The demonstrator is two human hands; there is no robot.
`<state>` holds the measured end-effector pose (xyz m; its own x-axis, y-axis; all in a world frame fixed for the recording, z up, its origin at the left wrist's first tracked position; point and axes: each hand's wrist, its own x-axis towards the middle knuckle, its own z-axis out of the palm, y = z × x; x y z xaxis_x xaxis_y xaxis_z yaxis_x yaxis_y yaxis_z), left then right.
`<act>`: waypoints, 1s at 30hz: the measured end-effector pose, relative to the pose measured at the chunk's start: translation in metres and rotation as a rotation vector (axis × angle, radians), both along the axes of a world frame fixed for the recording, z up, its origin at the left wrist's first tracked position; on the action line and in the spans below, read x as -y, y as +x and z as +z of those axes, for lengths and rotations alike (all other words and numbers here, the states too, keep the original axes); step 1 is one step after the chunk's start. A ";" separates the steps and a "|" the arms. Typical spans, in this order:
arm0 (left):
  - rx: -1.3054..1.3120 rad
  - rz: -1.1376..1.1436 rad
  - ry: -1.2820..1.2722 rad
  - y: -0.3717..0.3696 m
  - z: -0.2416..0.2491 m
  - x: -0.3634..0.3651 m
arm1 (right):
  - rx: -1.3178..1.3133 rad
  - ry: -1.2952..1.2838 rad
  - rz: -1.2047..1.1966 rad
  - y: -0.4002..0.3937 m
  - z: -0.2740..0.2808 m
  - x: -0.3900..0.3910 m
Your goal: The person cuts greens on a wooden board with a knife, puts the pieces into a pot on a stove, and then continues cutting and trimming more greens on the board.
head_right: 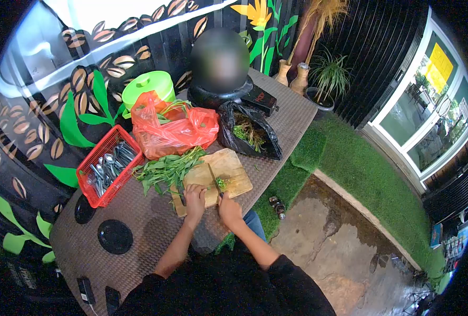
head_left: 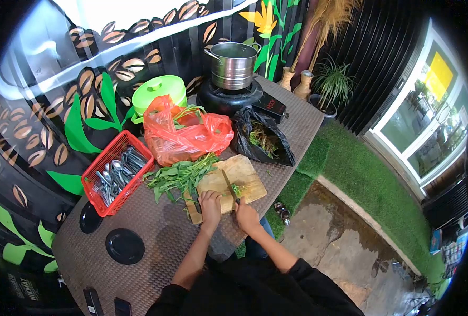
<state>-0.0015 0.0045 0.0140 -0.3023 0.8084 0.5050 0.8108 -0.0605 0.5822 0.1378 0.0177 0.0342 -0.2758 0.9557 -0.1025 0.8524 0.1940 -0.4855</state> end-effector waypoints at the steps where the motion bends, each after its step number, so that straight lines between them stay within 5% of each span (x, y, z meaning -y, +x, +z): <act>1: 0.005 -0.020 -0.009 0.000 0.001 -0.002 | -0.016 -0.010 0.008 0.003 0.001 -0.001; 30: 0.030 -0.011 0.011 0.014 0.009 -0.004 | -0.002 -0.092 0.037 -0.005 0.010 0.004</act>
<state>0.0125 0.0084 0.0227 -0.3081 0.8065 0.5046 0.7925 -0.0759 0.6052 0.1325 0.0141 0.0444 -0.3113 0.9313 -0.1893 0.8446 0.1798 -0.5043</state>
